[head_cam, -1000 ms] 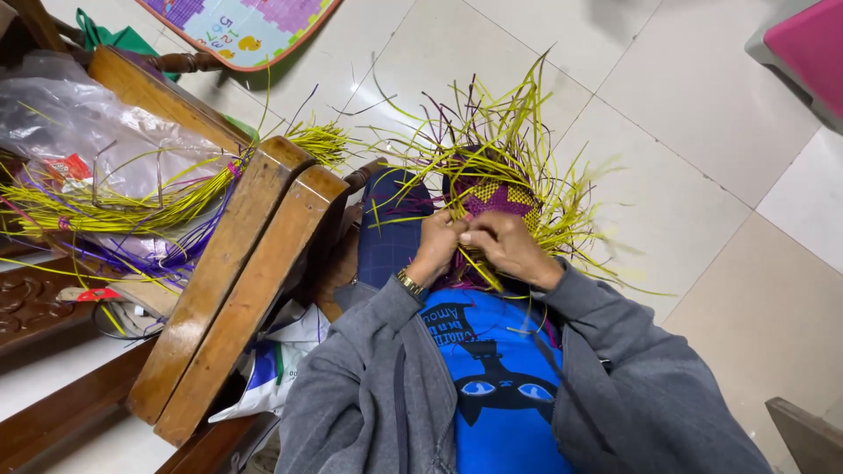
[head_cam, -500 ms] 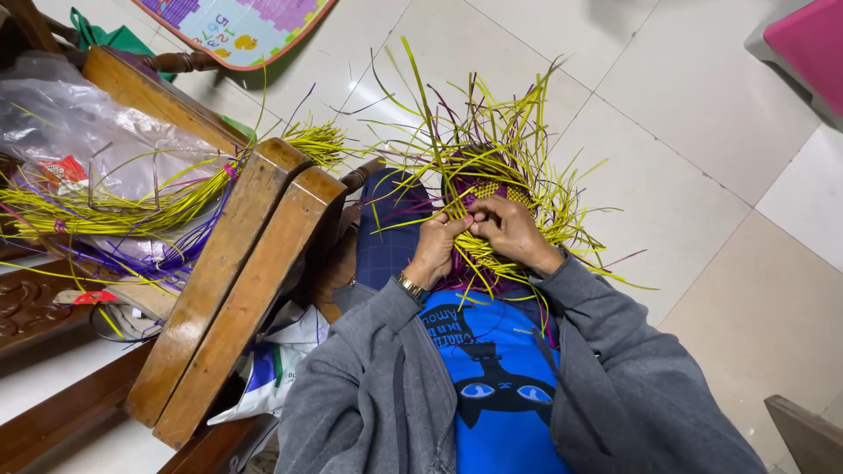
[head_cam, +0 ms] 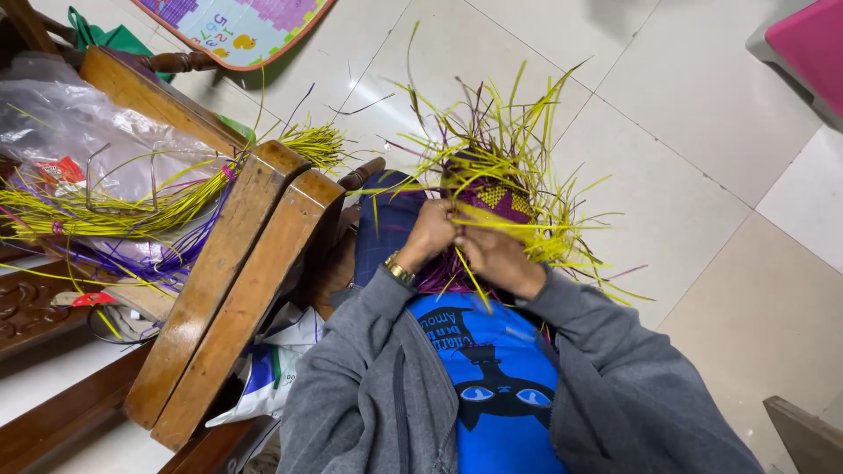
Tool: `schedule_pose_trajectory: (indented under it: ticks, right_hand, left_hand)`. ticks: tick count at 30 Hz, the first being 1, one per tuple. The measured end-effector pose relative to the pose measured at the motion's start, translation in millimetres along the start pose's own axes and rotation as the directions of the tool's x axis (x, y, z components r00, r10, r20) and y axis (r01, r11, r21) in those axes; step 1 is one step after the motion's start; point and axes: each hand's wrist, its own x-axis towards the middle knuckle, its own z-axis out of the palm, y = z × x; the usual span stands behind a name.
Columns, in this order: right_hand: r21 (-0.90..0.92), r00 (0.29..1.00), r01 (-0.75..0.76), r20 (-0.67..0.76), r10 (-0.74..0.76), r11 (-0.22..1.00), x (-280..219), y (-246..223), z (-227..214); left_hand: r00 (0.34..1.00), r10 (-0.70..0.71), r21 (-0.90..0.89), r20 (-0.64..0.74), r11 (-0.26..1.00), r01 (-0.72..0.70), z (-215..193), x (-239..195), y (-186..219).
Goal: Weaving a decorative pattern using thin yellow and purple plastic strands while sitting on the floor.
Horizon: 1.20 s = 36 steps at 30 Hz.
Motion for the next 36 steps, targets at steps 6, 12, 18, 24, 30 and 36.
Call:
schedule_pose_trajectory:
  ticks: [6, 12, 18, 24, 30, 36]
  right_hand:
    - [0.18, 0.818, 0.569, -0.018, -0.575, 0.803, -6.3, -28.9, 48.1]
    - [0.107, 0.889, 0.453, -0.13, -0.439, 0.885, 21.2, -3.7, -14.1]
    - [-0.245, 0.984, -0.101, 0.116, 0.133, 0.964, 3.3, 46.3, -22.4]
    - [-0.2, 0.939, -0.233, 0.207, 0.273, 0.952, -1.0, 24.0, -33.7]
    - [-0.205, 0.923, -0.254, 0.239, 0.3, 0.945, 1.7, 7.9, -38.8]
    - [-0.204, 0.912, -0.264, 0.264, 0.313, 0.943, 4.8, 5.7, -27.4]
  left_hand:
    - [0.998, 0.056, 0.297, -0.027, 0.954, -0.046, 11.7, -28.2, 37.3]
    - [0.965, 0.259, 0.176, 0.033, 0.949, -0.26, -11.5, -4.4, -13.4]
    - [0.996, 0.069, 0.433, -0.049, 0.9, -0.041, -16.8, -41.2, 28.8]
    - [0.996, 0.012, 0.626, -0.086, 0.779, 0.044, -19.0, -40.8, 27.4]
    - [0.993, -0.005, 0.47, -0.12, 0.881, 0.061, -14.9, -46.3, 30.6]
    - [0.982, 0.071, 0.308, -0.173, 0.951, -0.014, -2.3, -48.9, 16.7]
